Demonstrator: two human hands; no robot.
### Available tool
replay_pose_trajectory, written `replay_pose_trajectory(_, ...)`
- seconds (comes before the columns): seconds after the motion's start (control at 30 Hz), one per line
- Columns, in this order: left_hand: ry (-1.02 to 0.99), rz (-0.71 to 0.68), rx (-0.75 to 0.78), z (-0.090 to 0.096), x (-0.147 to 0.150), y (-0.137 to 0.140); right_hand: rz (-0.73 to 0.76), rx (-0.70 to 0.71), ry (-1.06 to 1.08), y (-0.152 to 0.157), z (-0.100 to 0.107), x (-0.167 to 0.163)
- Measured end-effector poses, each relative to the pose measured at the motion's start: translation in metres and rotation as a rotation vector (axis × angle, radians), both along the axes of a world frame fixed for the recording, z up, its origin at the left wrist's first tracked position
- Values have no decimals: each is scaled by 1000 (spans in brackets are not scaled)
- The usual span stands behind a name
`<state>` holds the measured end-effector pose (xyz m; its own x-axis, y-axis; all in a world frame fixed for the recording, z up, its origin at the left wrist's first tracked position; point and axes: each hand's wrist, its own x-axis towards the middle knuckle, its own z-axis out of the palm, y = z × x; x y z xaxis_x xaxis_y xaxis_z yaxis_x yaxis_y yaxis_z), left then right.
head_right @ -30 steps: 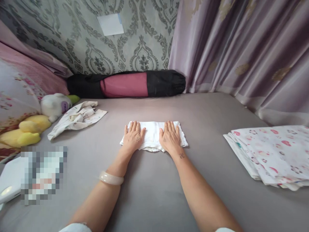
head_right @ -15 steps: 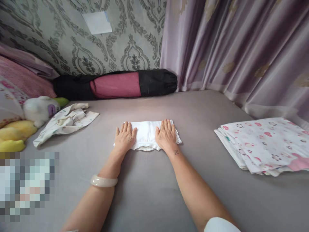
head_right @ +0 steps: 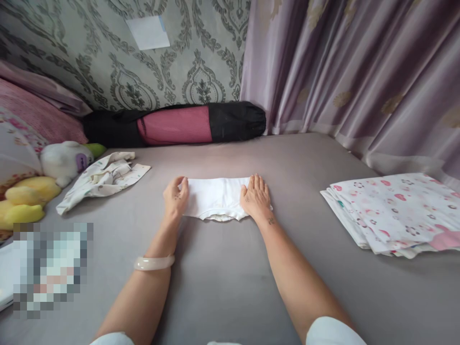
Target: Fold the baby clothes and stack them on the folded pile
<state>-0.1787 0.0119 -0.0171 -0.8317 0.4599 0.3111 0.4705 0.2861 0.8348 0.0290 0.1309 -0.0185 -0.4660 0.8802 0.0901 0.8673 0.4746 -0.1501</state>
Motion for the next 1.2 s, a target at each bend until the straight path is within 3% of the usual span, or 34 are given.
replay_pose_trajectory(0.2,-577,152,464,11,-16,-3,39,63,4,1,6,0)
replay_pose_trajectory(0.3,-879,251,599,17,-22,-6,47,18,1,2,2,0)
replay_pose_trajectory(0.37,-976,304,656,18,-26,-7,44,2,-2,4,-2,1)
replay_pose_trajectory(0.67,-995,282,671,9,-37,-6,127,123,19,-8,7,-10)
replay_pose_trajectory(0.97,-1065,316,725,13,-35,-6,195,31,14,-19,-2,-19)
replay_pose_trajectory(1.2,-1075,328,752,15,-33,-5,178,-27,10,-23,8,-22)
